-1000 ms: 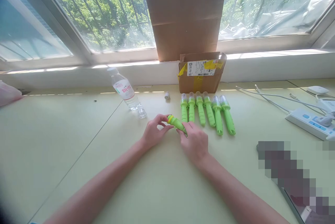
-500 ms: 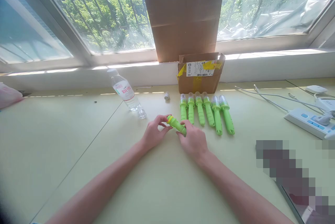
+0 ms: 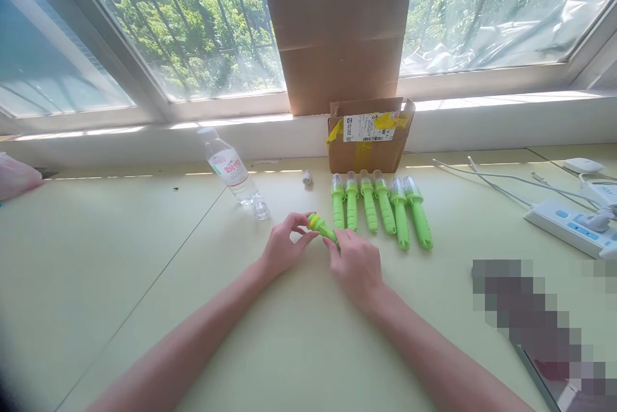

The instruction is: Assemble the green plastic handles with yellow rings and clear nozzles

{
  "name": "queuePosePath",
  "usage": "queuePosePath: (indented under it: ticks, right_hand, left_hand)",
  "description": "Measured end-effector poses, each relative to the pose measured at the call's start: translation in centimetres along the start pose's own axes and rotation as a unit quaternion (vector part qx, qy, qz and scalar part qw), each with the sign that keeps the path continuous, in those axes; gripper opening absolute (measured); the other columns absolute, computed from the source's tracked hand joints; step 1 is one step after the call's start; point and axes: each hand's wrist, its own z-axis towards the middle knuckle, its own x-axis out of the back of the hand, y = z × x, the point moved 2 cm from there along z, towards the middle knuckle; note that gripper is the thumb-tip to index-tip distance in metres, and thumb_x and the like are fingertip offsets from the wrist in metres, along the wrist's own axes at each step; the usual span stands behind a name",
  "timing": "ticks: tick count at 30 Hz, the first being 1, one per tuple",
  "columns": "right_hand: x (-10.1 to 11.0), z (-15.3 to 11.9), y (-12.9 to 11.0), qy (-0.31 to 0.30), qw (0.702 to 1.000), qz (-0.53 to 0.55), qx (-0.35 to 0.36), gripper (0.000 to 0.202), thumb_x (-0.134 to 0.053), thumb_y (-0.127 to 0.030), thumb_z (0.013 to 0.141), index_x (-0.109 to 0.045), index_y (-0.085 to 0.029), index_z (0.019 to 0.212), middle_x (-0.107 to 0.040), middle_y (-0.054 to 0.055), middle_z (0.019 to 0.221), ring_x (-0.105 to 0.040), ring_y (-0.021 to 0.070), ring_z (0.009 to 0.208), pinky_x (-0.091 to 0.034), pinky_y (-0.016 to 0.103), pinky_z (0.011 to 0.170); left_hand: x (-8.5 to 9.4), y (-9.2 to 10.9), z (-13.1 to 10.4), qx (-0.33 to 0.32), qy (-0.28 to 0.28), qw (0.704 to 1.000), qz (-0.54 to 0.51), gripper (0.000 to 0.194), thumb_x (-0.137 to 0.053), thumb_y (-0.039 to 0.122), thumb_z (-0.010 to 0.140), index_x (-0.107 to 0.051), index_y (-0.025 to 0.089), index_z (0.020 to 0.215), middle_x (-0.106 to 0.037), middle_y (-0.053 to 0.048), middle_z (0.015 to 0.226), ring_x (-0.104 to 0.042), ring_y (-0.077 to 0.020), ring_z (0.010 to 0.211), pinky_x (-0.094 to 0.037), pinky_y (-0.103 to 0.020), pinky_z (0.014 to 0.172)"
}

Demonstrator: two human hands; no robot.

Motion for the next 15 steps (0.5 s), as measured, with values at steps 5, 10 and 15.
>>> queuePosePath:
  ticks: [5,10,15]
  right_hand:
    - [-0.15,0.12,0.12,-0.021,1.0,0.013,0.002,0.03,-0.039,-0.037,0.091,-0.062,-0.019,0.092,-0.066,0.002,0.079,-0.053,0.0118,0.063,-0.025,0.024,0.053]
    - [0.07,0.38,0.2,-0.037,0.999,0.033,0.006,0.031,-0.037,-0.037,0.091,-0.063,-0.02,0.088,-0.065,0.001,0.073,-0.053,0.0122,0.06,-0.028,0.024,0.053]
    - [0.02,0.45,0.43,-0.029,0.999,0.042,-0.003,0.034,-0.05,-0.038,0.082,-0.055,-0.021,0.111,-0.065,-0.001,0.071,-0.054,0.0135,0.058,-0.031,0.023,0.052]
  left_hand:
    - [0.0,-0.02,0.02,0.003,-0.024,1.0,-0.015,0.027,-0.066,0.027,0.075,-0.046,0.02,0.091,-0.064,-0.009,0.11,-0.062,-0.0214,0.099,-0.057,-0.034,0.071]
    - [-0.02,-0.25,0.02,0.003,-0.028,0.999,-0.022,0.018,-0.061,0.023,0.078,-0.047,0.02,0.089,-0.064,-0.009,0.111,-0.063,-0.0202,0.098,-0.057,-0.035,0.071]
    - [0.0,-0.25,-0.04,-0.008,-0.014,1.0,-0.015,0.016,-0.06,0.025,0.08,-0.048,0.02,0.089,-0.065,-0.008,0.109,-0.065,-0.018,0.092,-0.058,-0.035,0.071]
